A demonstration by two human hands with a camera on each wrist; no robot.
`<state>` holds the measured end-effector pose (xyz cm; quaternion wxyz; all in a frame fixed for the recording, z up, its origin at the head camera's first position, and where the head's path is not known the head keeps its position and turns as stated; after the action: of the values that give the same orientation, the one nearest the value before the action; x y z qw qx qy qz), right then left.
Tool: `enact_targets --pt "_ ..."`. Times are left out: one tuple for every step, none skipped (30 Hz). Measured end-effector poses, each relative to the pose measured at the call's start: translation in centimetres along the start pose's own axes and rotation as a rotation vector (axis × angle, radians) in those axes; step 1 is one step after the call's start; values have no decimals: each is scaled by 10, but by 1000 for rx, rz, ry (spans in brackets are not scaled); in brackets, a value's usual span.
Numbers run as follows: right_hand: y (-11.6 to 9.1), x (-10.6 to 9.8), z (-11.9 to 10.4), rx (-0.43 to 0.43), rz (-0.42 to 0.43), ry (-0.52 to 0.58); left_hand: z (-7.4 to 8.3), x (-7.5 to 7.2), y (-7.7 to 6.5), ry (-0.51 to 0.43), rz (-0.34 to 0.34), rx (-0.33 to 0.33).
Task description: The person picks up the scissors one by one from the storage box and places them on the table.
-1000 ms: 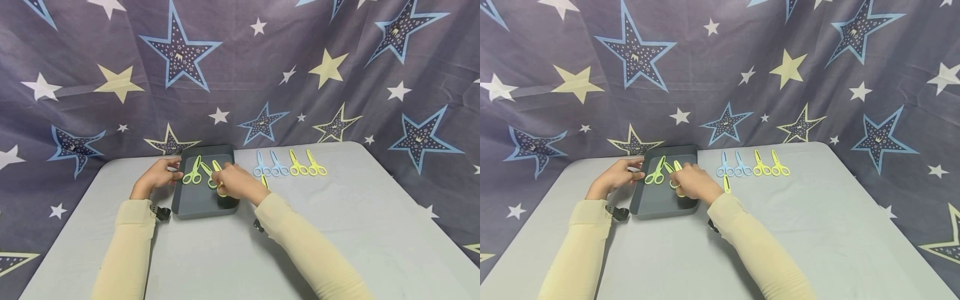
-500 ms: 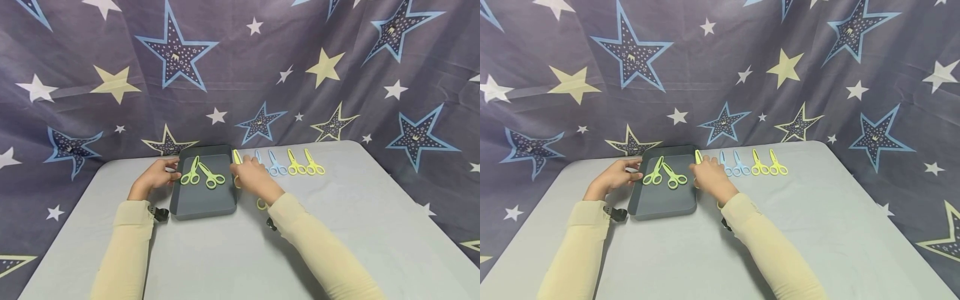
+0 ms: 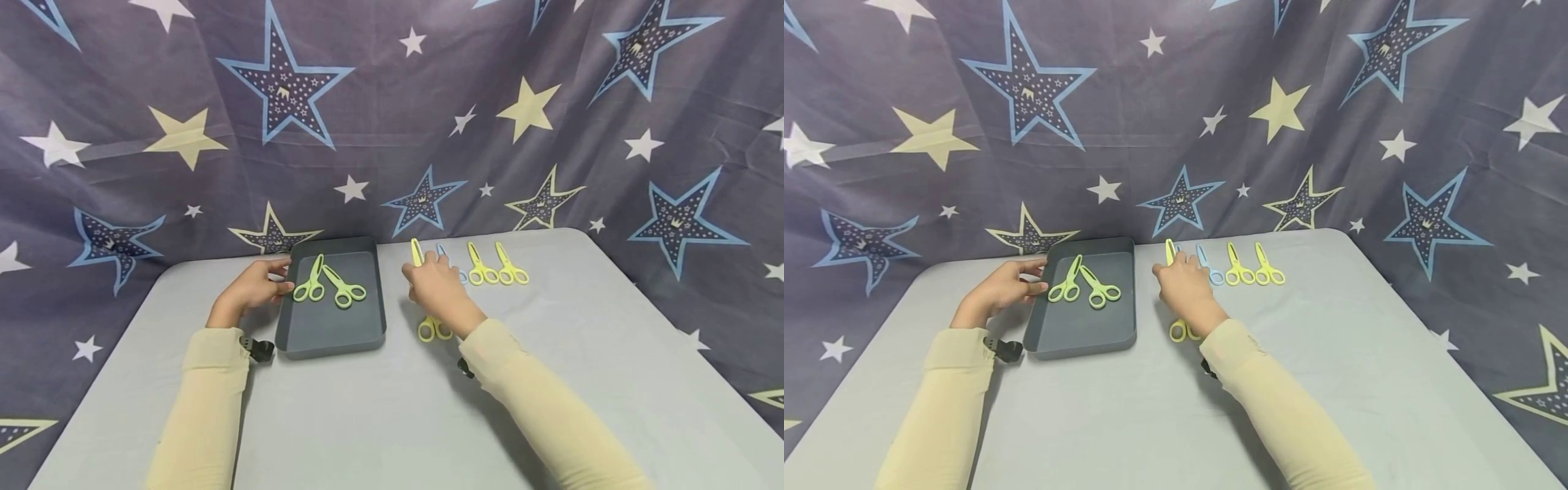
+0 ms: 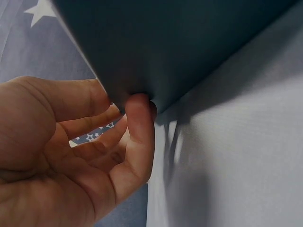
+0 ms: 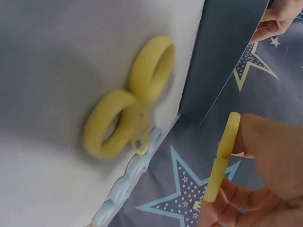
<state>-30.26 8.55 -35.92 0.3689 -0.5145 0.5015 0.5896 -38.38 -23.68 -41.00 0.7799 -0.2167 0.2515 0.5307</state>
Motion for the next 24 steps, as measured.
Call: enact_targets --pt "-1 1 2 2 -1 -10 -1 0 0 1 -1 -1" --pt "-1 1 5 3 1 -22 -1 0 1 1 0 -3" --pt "-2 2 7 3 4 -31 -2 0 1 1 -2 -4" --pt "-3 2 9 3 5 -39 -2 0 1 -1 -3 -5" --pt "-4 3 11 4 4 -46 -2 1 1 -4 -3 -7" --pt "-5 4 13 8 2 -51 -2 1 1 -5 -3 -9" --pt "-7 4 16 11 1 -55 -2 1 1 -6 -2 -11" --pt "-9 5 18 13 1 -55 -1 1 1 -8 -1 -12" --pt "-10 5 20 15 0 -58 -1 1 1 -7 -2 -12" --pt "-12 5 22 16 0 -61 0 1 1 -6 -1 -14" --pt "-14 6 23 16 4 -65 0 1 1 -3 0 -16" --pt "-15 6 25 16 10 -69 1 1 1 0 0 -16" --pt "-17 7 27 14 18 -73 1 1 1 1 -1 -16" --pt "-18 7 28 11 25 -76 2 1 1 1 -2 -16" --pt "-19 8 29 10 30 -78 3 1 0 2 -3 -16" --pt "-20 8 31 8 34 -78 3 1 0 2 -4 -17" --pt "-21 9 32 7 37 -78 3 1 0 1 -6 -16" --pt "-22 9 34 7 37 -78 3 1 0 2 -7 -14" --pt "-23 10 35 7 36 -75 3 1 0 2 -7 -13" --pt "-24 10 37 7 32 -72 3 1 -1 4 -8 -11" --pt "-25 11 38 8 26 -69 3 1 -1 6 -8 -8" --pt "-27 11 40 8 22 -65 3 0 -1 8 -8 -5" --pt "-28 12 41 11 14 -62 3 0 -1 10 -7 -2" --pt "-29 12 43 11 8 -60 3 0 -1 12 -7 1"
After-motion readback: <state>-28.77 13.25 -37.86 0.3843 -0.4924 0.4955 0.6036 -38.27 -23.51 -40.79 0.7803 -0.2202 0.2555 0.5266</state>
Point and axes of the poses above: each hand's wrist, its own y-axis towards the middle knuckle, its own x-axis out of the palm, z = x × y, the point moved 6 cm from there along y, towards the middle knuckle, and after that the axes turned 5 degrees about x, right-handed, at the moved point
